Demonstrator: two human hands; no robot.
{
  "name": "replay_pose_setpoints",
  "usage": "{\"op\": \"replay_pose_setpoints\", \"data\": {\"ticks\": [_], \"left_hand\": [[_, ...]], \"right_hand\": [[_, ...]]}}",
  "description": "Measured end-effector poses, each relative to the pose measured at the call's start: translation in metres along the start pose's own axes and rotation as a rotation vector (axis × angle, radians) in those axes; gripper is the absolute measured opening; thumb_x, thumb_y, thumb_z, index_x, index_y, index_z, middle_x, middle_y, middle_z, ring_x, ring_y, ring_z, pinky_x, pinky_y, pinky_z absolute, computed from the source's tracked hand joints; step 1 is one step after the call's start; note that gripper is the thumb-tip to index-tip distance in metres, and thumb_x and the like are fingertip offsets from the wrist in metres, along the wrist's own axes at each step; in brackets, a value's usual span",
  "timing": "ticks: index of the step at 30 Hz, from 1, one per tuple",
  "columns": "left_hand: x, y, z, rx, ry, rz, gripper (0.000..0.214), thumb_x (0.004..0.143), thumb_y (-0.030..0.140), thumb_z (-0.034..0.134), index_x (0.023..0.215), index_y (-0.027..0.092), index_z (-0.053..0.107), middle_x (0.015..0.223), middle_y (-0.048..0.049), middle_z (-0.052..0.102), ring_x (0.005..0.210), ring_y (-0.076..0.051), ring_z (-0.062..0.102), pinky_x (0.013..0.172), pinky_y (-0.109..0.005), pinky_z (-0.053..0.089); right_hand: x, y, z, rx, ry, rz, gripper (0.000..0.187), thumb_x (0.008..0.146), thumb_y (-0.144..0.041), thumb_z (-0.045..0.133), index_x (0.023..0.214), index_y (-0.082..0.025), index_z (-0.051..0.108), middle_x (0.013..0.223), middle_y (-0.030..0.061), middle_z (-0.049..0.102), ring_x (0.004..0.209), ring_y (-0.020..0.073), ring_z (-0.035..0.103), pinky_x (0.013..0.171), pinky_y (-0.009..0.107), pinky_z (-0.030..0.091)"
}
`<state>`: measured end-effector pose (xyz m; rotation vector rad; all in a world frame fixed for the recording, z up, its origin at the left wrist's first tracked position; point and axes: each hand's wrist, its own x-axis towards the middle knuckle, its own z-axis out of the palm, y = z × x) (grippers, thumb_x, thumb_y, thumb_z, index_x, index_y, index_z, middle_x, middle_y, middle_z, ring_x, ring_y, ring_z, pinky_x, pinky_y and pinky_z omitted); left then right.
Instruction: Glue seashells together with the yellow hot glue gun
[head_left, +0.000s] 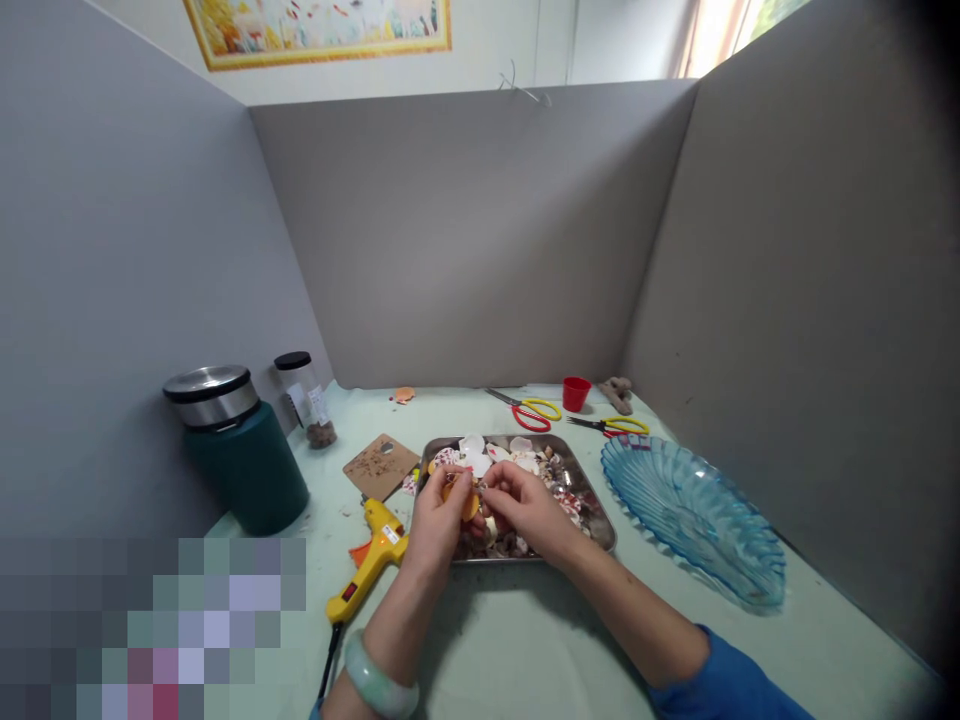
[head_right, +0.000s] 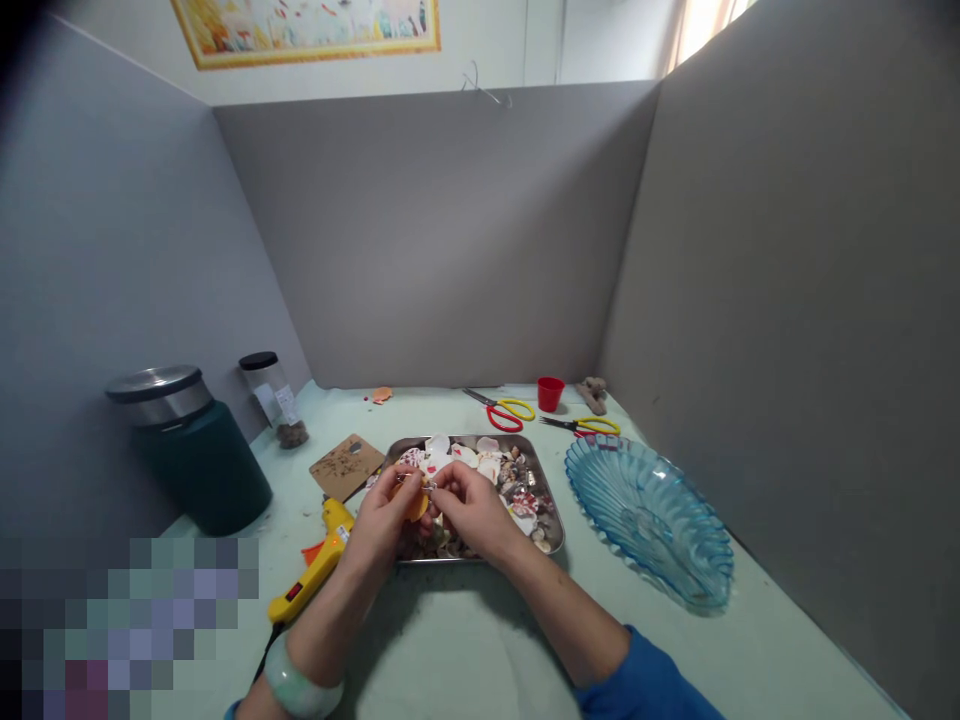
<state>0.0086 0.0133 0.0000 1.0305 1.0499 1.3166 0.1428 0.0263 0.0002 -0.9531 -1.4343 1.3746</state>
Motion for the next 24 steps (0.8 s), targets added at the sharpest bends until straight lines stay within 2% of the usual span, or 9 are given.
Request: {"op": "replay_pose_setpoints", "data": {"ticks": [5, 10, 13, 15, 20, 22, 24], "left_hand": [[0.003, -0.006, -0.002, 0.031, -0.018, 0.007, 0.037, 0.077, 0.052, 0.064, 0.091, 0.02, 0.051, 0.057, 0.0059, 0.057, 0.042, -0.011, 0.053, 0.041, -0.021, 0.046], [0.002, -0.006, 0.001, 0.071, 0.072, 0.017, 0.031, 0.076, 0.043, 0.067, 0.092, 0.021, 0.052, 0.063, 0.0048, 0.057, 0.047, -0.011, 0.056, 0.043, -0.019, 0.045], [0.001, -0.005, 0.003, 0.072, 0.045, 0.0, 0.024, 0.077, 0.039, 0.063, 0.087, 0.02, 0.054, 0.062, 0.0041, 0.057, 0.044, -0.01, 0.053, 0.041, -0.02, 0.044], [0.001, -0.004, 0.002, 0.064, 0.004, 0.023, 0.02, 0.078, 0.037, 0.061, 0.088, 0.021, 0.054, 0.062, 0.0042, 0.056, 0.045, -0.01, 0.052, 0.043, -0.02, 0.043], [0.002, -0.005, 0.001, 0.078, 0.001, 0.053, 0.015, 0.078, 0.029, 0.058, 0.09, 0.021, 0.054, 0.063, 0.0039, 0.055, 0.048, -0.01, 0.052, 0.044, -0.019, 0.041], [0.002, -0.004, 0.001, 0.065, 0.01, 0.051, 0.014, 0.078, 0.029, 0.058, 0.089, 0.021, 0.054, 0.064, 0.004, 0.054, 0.048, -0.01, 0.051, 0.045, -0.019, 0.04], [0.001, -0.003, 0.001, 0.047, 0.006, 0.052, 0.014, 0.079, 0.031, 0.057, 0.088, 0.021, 0.053, 0.066, 0.0037, 0.054, 0.049, -0.01, 0.051, 0.045, -0.02, 0.04]], "right_hand": [[0.001, 0.003, 0.0, -0.144, 0.078, -0.045, 0.019, 0.08, -0.037, 0.062, 0.076, -0.021, 0.052, 0.057, -0.0073, 0.051, 0.046, 0.0093, 0.042, 0.045, 0.021, 0.031], [0.001, 0.007, -0.003, -0.251, 0.027, -0.106, 0.023, 0.081, -0.041, 0.061, 0.073, -0.021, 0.052, 0.059, -0.0054, 0.051, 0.054, 0.012, 0.047, 0.051, 0.023, 0.034], [0.003, 0.01, -0.005, -0.272, 0.054, -0.089, 0.028, 0.08, -0.046, 0.063, 0.075, -0.021, 0.054, 0.059, -0.0046, 0.053, 0.054, 0.0133, 0.048, 0.049, 0.024, 0.033], [0.004, 0.011, -0.005, -0.224, 0.013, -0.065, 0.031, 0.08, -0.051, 0.062, 0.079, -0.021, 0.055, 0.061, -0.0035, 0.057, 0.053, 0.0139, 0.05, 0.048, 0.024, 0.034], [0.003, 0.011, -0.006, -0.234, -0.036, -0.041, 0.033, 0.081, -0.053, 0.063, 0.076, -0.021, 0.056, 0.06, -0.0035, 0.057, 0.049, 0.012, 0.046, 0.046, 0.023, 0.032], [0.003, 0.009, -0.006, -0.247, -0.013, -0.041, 0.033, 0.08, -0.053, 0.063, 0.08, -0.02, 0.058, 0.061, -0.0026, 0.059, 0.05, 0.0132, 0.049, 0.047, 0.024, 0.036], [0.003, 0.007, -0.007, -0.283, -0.03, -0.076, 0.033, 0.082, -0.053, 0.062, 0.084, -0.02, 0.064, 0.071, 0.001, 0.065, 0.062, 0.0173, 0.058, 0.057, 0.027, 0.045]]}}
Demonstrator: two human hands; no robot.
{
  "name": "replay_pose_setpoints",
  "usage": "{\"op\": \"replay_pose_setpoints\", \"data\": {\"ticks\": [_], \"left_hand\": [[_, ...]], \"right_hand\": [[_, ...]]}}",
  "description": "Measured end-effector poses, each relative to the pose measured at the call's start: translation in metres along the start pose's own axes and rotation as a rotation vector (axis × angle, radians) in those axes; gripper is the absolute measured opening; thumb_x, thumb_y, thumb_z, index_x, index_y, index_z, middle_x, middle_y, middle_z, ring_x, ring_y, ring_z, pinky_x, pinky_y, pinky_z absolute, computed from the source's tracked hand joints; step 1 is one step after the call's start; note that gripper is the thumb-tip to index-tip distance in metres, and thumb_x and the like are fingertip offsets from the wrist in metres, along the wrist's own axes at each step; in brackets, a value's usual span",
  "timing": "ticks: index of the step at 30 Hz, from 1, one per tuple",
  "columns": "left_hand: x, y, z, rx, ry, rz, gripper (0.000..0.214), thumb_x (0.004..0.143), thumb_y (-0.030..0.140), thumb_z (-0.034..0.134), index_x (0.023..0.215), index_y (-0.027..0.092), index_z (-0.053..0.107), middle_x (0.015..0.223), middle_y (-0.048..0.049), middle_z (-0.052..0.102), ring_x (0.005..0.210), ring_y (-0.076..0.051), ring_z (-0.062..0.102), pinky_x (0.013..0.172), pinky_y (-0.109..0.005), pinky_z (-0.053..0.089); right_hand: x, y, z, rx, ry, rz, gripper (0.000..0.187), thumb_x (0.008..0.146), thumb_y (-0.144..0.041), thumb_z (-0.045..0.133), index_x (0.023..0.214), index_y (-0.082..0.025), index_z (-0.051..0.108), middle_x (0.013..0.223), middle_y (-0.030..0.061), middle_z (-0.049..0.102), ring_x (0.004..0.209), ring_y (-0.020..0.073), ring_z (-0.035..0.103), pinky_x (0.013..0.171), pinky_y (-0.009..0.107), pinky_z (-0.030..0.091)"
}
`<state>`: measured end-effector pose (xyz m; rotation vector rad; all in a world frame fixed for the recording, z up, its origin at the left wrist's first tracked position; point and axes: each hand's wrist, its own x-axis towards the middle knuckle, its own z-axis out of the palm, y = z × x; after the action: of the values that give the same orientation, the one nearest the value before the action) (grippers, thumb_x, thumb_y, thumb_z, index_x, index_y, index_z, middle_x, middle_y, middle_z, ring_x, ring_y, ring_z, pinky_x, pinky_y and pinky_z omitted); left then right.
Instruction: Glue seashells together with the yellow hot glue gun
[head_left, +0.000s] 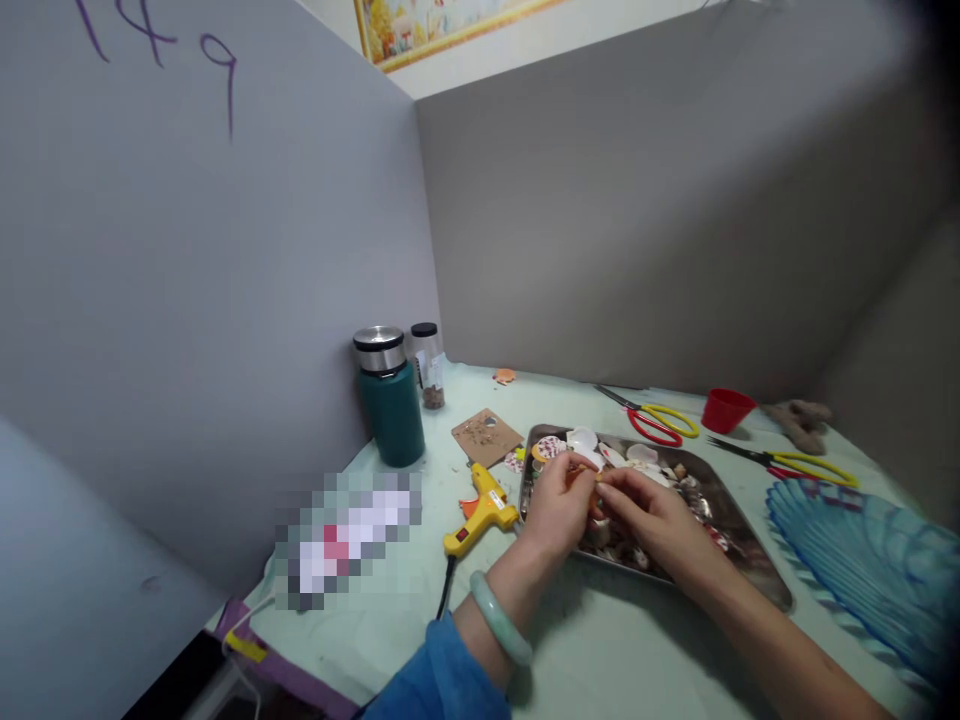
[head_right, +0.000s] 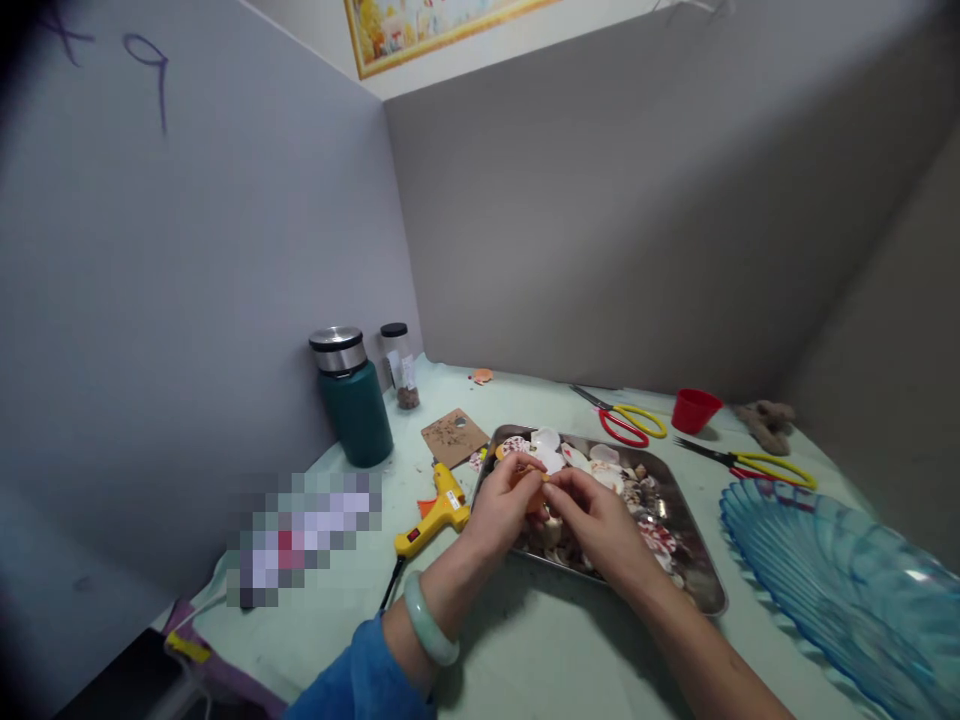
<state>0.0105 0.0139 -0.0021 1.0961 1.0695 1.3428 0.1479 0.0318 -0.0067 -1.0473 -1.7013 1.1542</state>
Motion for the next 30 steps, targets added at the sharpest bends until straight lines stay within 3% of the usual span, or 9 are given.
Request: {"op": "replay_pose_setpoints", "data": {"ticks": [3, 7, 15, 20, 25, 30], "left_hand": [[-0.002, 0.0015, -0.0002, -0.003, -0.012, 0.027, 0.014, 0.081, 0.033, 0.057, 0.088, 0.021, 0.054, 0.07, 0.0022, 0.056, 0.052, -0.011, 0.053, 0.048, -0.021, 0.044], [-0.0032, -0.0007, -0.0011, 0.043, -0.002, 0.08, 0.017, 0.081, 0.036, 0.061, 0.087, 0.021, 0.06, 0.078, -0.0015, 0.061, 0.061, -0.014, 0.057, 0.057, -0.025, 0.05], [-0.0024, -0.0004, -0.0014, 0.047, -0.002, 0.075, 0.021, 0.081, 0.038, 0.064, 0.09, 0.02, 0.065, 0.078, -0.0035, 0.064, 0.065, -0.016, 0.061, 0.061, -0.028, 0.053], [-0.0016, -0.0025, -0.0002, 0.024, 0.001, 0.047, 0.022, 0.082, 0.038, 0.063, 0.093, 0.019, 0.066, 0.08, -0.0045, 0.066, 0.065, -0.016, 0.063, 0.058, -0.027, 0.053], [-0.0006, -0.0015, 0.0013, 0.041, 0.039, 0.005, 0.024, 0.082, 0.036, 0.062, 0.095, 0.017, 0.065, 0.081, -0.005, 0.068, 0.057, -0.014, 0.06, 0.053, -0.026, 0.05], [-0.0022, 0.0062, 0.0024, 0.205, 0.204, 0.097, 0.007, 0.075, 0.023, 0.067, 0.078, 0.017, 0.069, 0.078, -0.004, 0.07, 0.077, -0.018, 0.064, 0.074, -0.029, 0.05]], "right_hand": [[0.0019, -0.0008, -0.0016, -0.078, -0.04, -0.069, 0.036, 0.081, -0.055, 0.062, 0.084, -0.02, 0.072, 0.081, 0.0052, 0.071, 0.079, 0.0242, 0.064, 0.074, 0.034, 0.05], [0.0034, 0.0013, -0.0037, -0.099, 0.002, -0.067, 0.042, 0.076, -0.061, 0.064, 0.082, -0.021, 0.077, 0.087, 0.0087, 0.075, 0.089, 0.0303, 0.066, 0.085, 0.041, 0.05], [0.0004, 0.0018, -0.0049, -0.054, -0.005, -0.061, 0.044, 0.081, -0.059, 0.062, 0.099, -0.022, 0.076, 0.092, 0.008, 0.074, 0.087, 0.0292, 0.065, 0.081, 0.039, 0.051], [-0.0001, 0.0046, -0.0057, -0.079, -0.01, -0.074, 0.041, 0.084, -0.058, 0.058, 0.093, -0.022, 0.076, 0.086, 0.007, 0.072, 0.087, 0.0291, 0.064, 0.081, 0.038, 0.05], [0.0001, 0.001, -0.0051, -0.106, 0.063, -0.08, 0.041, 0.08, -0.06, 0.062, 0.088, -0.023, 0.078, 0.089, 0.0094, 0.074, 0.088, 0.031, 0.066, 0.082, 0.038, 0.052], [0.0007, -0.0009, -0.0037, -0.137, 0.079, -0.044, 0.045, 0.076, -0.062, 0.063, 0.089, -0.021, 0.079, 0.097, 0.0086, 0.076, 0.095, 0.032, 0.067, 0.091, 0.04, 0.052]]}}
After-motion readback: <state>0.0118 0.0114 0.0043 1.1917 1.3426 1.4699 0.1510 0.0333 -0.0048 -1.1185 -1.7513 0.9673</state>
